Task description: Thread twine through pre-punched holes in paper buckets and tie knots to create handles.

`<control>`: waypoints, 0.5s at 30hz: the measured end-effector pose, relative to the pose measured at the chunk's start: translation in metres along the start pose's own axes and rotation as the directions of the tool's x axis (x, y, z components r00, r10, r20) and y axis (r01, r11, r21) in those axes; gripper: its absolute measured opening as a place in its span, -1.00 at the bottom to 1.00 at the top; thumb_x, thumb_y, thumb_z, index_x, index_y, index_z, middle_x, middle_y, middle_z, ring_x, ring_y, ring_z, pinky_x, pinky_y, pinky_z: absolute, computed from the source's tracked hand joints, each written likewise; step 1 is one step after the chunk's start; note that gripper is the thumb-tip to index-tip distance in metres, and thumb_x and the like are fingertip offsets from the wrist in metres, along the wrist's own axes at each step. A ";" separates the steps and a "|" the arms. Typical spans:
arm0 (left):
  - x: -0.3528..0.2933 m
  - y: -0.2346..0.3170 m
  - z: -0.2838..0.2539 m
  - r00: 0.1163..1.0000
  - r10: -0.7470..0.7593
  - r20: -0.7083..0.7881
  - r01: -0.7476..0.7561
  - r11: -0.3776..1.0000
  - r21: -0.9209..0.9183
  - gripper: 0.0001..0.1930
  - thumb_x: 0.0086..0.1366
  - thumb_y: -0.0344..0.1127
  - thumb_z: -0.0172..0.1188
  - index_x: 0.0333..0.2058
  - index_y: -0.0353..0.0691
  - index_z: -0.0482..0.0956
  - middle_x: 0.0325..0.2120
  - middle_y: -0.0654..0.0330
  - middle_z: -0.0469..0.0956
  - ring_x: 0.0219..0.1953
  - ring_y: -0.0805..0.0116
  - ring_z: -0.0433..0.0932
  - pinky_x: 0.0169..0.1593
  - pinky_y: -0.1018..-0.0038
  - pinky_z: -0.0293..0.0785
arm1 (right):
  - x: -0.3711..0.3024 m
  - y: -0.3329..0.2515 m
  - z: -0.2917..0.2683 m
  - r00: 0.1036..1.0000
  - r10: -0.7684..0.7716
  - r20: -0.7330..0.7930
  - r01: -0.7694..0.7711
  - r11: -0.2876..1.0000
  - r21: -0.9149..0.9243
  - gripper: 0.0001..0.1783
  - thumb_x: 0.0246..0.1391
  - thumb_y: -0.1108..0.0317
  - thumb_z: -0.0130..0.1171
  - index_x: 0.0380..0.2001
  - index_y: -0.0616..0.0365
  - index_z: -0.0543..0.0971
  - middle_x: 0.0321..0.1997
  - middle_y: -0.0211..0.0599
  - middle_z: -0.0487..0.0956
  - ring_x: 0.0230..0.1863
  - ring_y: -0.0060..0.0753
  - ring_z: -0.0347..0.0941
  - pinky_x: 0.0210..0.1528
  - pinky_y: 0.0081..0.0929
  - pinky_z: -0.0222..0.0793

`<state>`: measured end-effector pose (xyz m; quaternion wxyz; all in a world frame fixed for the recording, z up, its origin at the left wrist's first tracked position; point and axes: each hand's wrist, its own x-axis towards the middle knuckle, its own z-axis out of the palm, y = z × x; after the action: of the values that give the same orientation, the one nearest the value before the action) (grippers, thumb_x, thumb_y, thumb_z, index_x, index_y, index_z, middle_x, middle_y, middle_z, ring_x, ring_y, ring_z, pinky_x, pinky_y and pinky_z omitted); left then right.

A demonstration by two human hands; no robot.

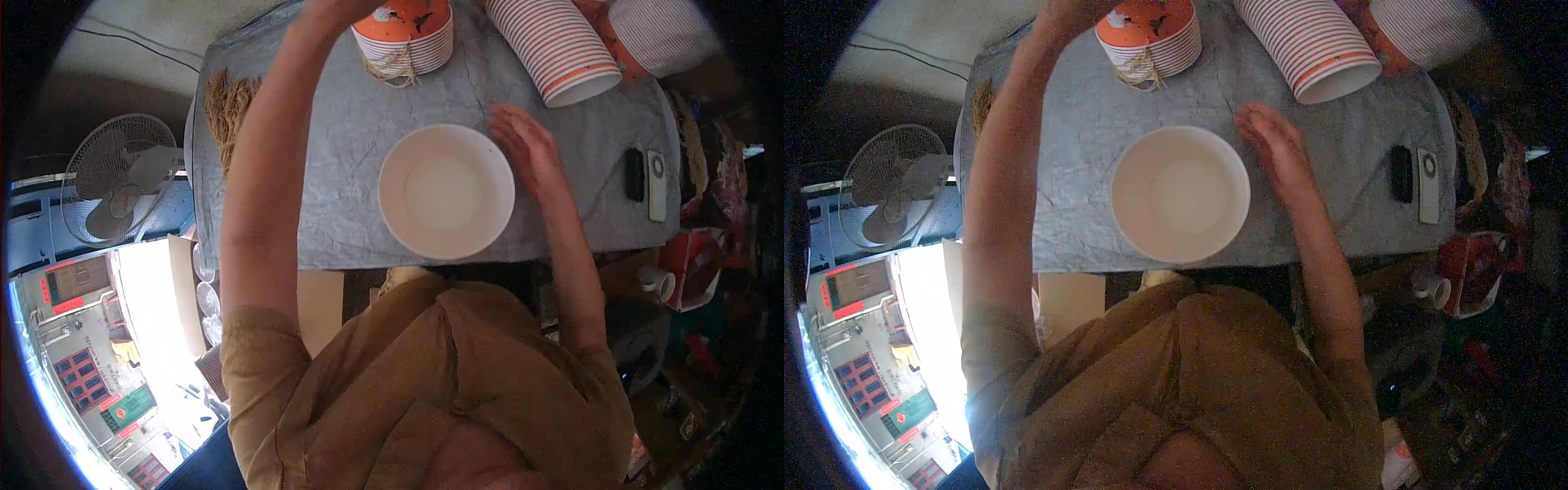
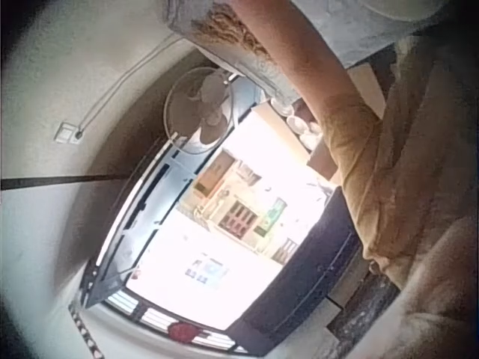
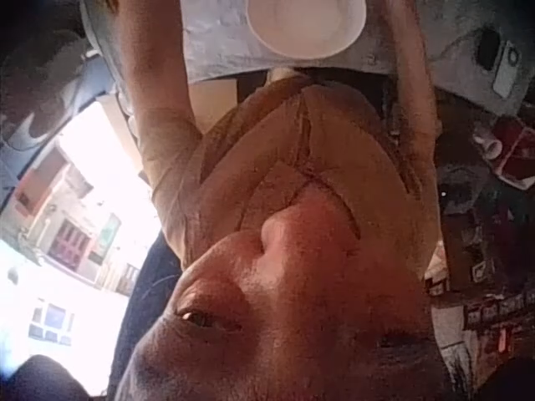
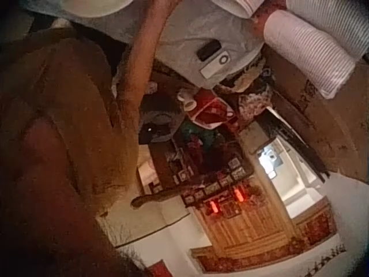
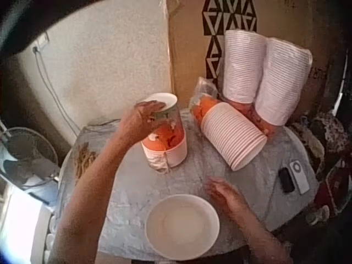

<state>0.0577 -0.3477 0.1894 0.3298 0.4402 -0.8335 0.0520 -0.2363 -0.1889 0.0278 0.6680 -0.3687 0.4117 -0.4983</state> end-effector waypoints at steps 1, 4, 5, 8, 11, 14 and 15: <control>0.009 -0.006 -0.004 0.990 -0.126 0.070 0.129 0.991 -0.045 -0.43 0.12 0.07 0.38 0.00 -0.19 0.62 -0.05 -0.04 0.61 0.03 -0.02 0.56 0.06 0.19 0.50 | 0.022 0.008 0.006 0.998 0.052 0.022 -0.053 0.997 0.061 -0.48 0.33 0.15 0.06 0.21 0.28 0.38 0.26 -0.11 0.43 0.27 -0.19 0.36 0.32 -0.28 0.24; 0.045 -0.021 -0.013 0.966 -0.219 0.140 0.210 0.975 0.078 -0.41 0.16 0.17 0.31 -0.04 -0.22 0.63 -0.26 -0.10 0.67 -0.21 -0.06 0.66 -0.13 0.17 0.58 | 0.083 0.031 0.015 0.994 0.071 0.085 -0.085 0.980 0.181 -0.42 0.30 0.17 0.12 0.23 0.32 0.32 0.26 -0.10 0.42 0.29 -0.20 0.33 0.33 -0.28 0.25; 0.054 -0.033 -0.020 0.955 -0.168 0.244 0.221 0.953 -0.209 -0.40 0.17 0.19 0.30 -0.05 -0.23 0.63 -0.27 -0.12 0.66 -0.21 -0.07 0.66 -0.14 0.15 0.58 | 0.109 0.046 0.014 0.979 0.014 0.203 -0.075 0.952 0.296 -0.41 0.28 0.15 0.14 0.23 0.30 0.32 0.27 -0.11 0.42 0.30 -0.21 0.32 0.34 -0.27 0.22; 0.075 -0.055 -0.011 0.910 -0.279 0.306 0.310 0.949 -0.055 -0.38 0.18 0.23 0.27 -0.07 -0.24 0.63 -0.27 -0.14 0.66 -0.20 -0.07 0.66 -0.15 0.15 0.57 | 0.157 0.052 0.055 0.959 -0.061 0.277 -0.079 0.879 0.469 -0.40 0.26 0.11 0.17 0.22 0.26 0.33 0.27 -0.14 0.41 0.33 -0.21 0.28 0.37 -0.24 0.16; 0.085 -0.063 -0.002 0.860 -0.450 0.239 0.389 0.883 0.261 -0.37 0.19 0.25 0.25 -0.09 -0.27 0.63 -0.27 -0.13 0.66 -0.20 -0.03 0.66 -0.14 0.17 0.56 | 0.180 0.044 0.085 0.968 -0.102 0.230 -0.058 0.797 0.601 -0.39 0.24 0.06 0.20 0.20 0.22 0.35 0.26 -0.19 0.43 0.34 -0.22 0.26 0.40 -0.22 0.09; 0.093 -0.068 0.002 0.842 -0.460 0.282 0.438 0.888 0.141 -0.36 0.20 0.25 0.25 -0.10 -0.28 0.63 -0.26 -0.11 0.67 -0.18 0.01 0.66 -0.12 0.20 0.56 | 0.203 0.036 0.094 0.961 -0.173 0.216 -0.035 0.700 0.714 -0.38 0.17 0.03 0.27 0.18 0.13 0.40 0.19 -0.30 0.51 0.28 -0.27 0.35 0.38 -0.21 0.16; 0.096 -0.069 0.005 0.841 -0.456 0.291 0.442 0.889 0.117 -0.36 0.20 0.25 0.25 -0.09 -0.29 0.63 -0.26 -0.10 0.67 -0.17 0.04 0.66 -0.10 0.21 0.55 | 0.214 0.034 0.094 0.950 -0.217 0.223 -0.032 0.645 0.763 -0.39 0.15 0.04 0.29 0.16 0.11 0.42 0.16 -0.32 0.53 0.23 -0.27 0.40 0.33 -0.20 0.24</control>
<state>0.0706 -0.4585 0.2289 0.1874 0.6330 -0.7471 -0.0777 -0.1029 -0.3804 -0.0057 0.7873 -0.1462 0.0417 -0.5976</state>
